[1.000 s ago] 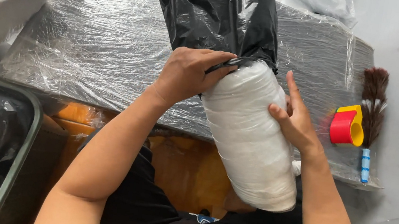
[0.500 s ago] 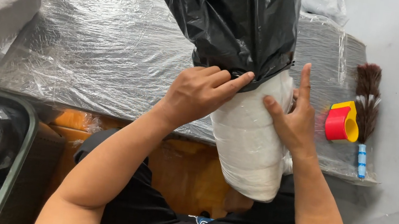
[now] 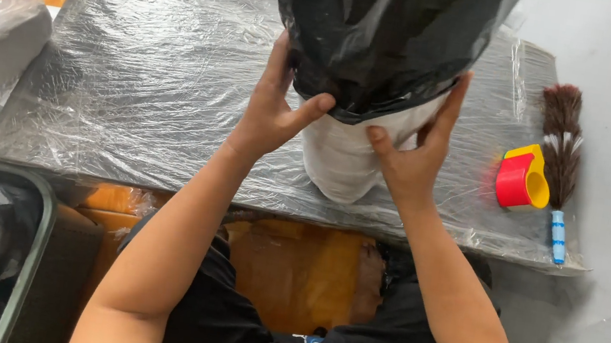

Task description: Compressing a pillow using a vacuum, rolling it into a tight cylinder, and sealing it inside a black plastic bag with tape.

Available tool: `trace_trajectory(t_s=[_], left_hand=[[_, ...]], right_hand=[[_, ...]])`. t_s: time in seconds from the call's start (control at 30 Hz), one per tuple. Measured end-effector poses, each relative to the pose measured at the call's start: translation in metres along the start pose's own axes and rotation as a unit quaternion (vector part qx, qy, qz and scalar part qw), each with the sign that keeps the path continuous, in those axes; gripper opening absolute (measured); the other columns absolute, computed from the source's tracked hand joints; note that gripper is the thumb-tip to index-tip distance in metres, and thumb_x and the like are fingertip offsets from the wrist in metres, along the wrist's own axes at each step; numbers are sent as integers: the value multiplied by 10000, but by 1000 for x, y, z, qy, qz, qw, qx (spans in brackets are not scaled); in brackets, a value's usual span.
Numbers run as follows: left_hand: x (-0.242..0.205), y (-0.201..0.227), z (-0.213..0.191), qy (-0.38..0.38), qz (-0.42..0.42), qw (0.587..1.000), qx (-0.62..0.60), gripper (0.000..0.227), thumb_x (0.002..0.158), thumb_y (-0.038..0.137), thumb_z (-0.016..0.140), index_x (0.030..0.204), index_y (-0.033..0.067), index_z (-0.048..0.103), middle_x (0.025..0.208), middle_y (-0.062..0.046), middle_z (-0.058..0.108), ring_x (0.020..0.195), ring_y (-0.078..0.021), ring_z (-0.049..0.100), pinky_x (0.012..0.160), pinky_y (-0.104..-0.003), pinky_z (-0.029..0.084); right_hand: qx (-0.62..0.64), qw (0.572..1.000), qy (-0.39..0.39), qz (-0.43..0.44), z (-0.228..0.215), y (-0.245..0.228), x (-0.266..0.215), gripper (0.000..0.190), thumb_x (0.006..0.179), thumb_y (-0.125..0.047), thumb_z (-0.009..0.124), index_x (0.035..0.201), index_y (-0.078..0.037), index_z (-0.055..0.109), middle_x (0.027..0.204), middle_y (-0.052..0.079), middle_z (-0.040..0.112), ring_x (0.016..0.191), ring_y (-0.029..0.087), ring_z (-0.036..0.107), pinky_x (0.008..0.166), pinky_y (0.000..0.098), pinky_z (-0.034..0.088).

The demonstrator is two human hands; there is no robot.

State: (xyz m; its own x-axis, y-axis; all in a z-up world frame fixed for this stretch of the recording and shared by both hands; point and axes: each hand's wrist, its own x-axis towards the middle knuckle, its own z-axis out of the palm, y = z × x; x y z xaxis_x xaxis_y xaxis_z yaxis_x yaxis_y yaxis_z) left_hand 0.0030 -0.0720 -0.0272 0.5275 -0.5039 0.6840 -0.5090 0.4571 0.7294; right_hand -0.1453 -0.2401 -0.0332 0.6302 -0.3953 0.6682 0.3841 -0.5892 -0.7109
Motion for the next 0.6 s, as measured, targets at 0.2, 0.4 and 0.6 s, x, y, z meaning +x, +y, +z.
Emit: trace_trajectory(t_s=[0.2,0.4,0.6], left_hand=[[-8,-28,-14,4,-4,998,57,907,916,227,846,1571,149,223,1477,-157,540,1376,-322,567,1245,-482,400],[-5,-19,2,-4,28,997,72,923,896,299,863,1570,184,244,1491,-126,510,1369,-345,573,1213,-500,463],[-11,-33,19,-22,18,982,185,1174,865,371,904,1628,98,55,1686,-236,264,1570,-403,357,1307,-515,360]], right_hand=[[-15,994,-102,27,-11,14,11,1112,879,-582,740,1631,-132,55,1697,213,183,1574,415,315,1305,528,301],[29,999,-12,-43,-39,14,35,533,1155,-493,402,1455,-63,308,1474,190,432,1426,323,467,1272,465,328],[-59,997,-44,6,-59,16,33,398,1081,-124,616,1381,-41,368,1256,153,511,1180,255,522,1094,439,423]])
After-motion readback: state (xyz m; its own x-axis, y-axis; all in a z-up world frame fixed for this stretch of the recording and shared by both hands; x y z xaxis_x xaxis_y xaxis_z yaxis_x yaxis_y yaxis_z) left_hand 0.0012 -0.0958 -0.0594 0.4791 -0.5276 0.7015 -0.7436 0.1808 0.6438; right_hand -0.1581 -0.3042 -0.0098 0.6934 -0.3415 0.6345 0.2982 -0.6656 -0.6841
